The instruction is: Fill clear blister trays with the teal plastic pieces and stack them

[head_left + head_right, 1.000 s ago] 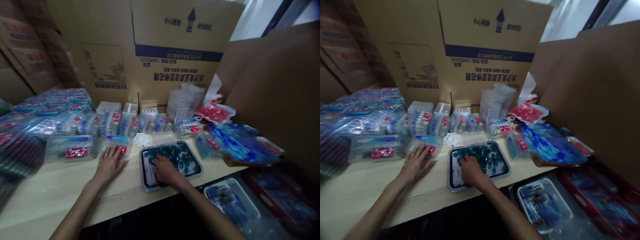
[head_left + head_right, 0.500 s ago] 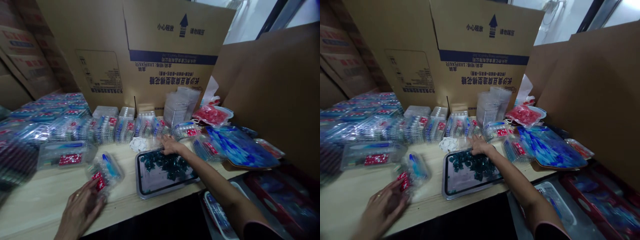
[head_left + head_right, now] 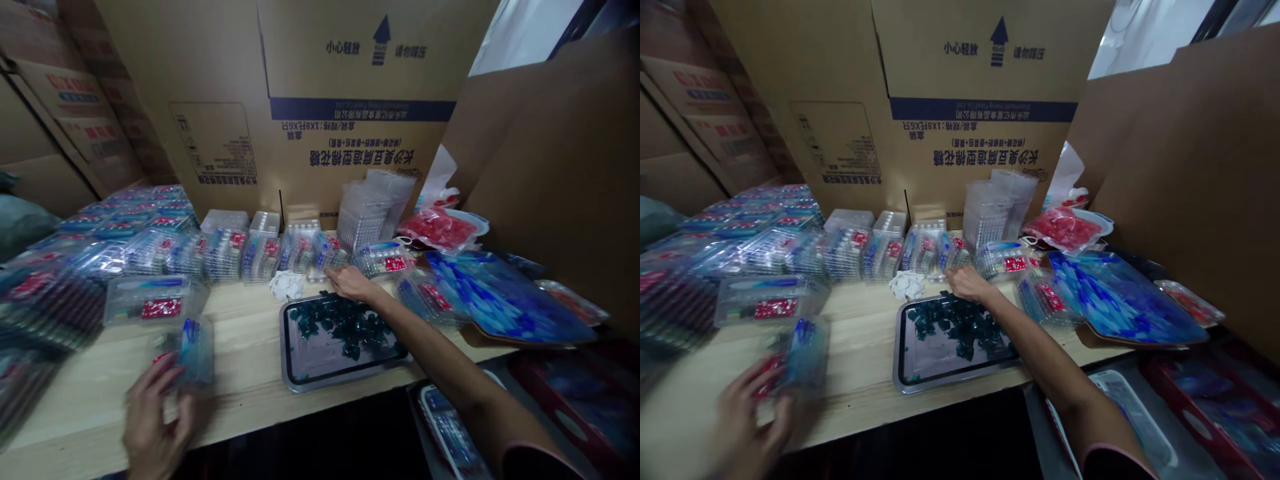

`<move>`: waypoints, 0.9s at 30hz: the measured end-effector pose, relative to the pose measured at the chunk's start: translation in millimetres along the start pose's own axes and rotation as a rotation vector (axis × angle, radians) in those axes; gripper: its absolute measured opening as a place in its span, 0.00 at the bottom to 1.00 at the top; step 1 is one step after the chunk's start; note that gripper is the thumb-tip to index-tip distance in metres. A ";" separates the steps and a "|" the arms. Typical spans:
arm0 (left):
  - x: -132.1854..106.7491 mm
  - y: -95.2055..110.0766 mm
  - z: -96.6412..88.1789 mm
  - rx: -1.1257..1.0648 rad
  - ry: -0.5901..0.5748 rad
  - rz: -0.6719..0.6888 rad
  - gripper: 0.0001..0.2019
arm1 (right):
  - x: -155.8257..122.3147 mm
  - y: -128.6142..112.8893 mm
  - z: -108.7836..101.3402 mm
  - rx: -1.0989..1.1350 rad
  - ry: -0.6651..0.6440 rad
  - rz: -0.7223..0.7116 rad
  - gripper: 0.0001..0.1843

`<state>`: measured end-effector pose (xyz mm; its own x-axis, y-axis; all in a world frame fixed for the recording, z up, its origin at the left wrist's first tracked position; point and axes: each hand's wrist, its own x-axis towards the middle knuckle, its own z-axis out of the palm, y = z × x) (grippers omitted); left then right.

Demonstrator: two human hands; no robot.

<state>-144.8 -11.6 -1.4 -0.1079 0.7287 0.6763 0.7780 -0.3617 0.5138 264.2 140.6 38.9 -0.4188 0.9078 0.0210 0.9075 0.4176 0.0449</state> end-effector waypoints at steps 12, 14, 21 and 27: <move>29.4 146.7 133.5 -1.239 -0.179 -0.935 0.21 | -73.0 -146.9 -14.4 0.363 0.343 0.026 0.31; 27.9 146.7 119.5 -1.241 -0.262 -0.912 0.23 | -78.7 -143.2 -11.4 0.537 0.296 0.091 0.37; 24.5 149.8 79.0 -1.327 -0.276 -0.936 0.18 | -79.9 -152.6 4.6 1.199 0.136 -0.055 0.37; 21.2 136.5 79.2 -1.360 -0.224 -1.029 0.16 | -76.0 -175.9 1.0 1.521 0.096 -0.152 0.38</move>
<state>8.1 0.6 41.3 -0.0136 0.9770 -0.2129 -0.6059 0.1613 0.7790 136.4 -1.8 28.4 -0.4538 0.8736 0.1758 0.0038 0.1992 -0.9799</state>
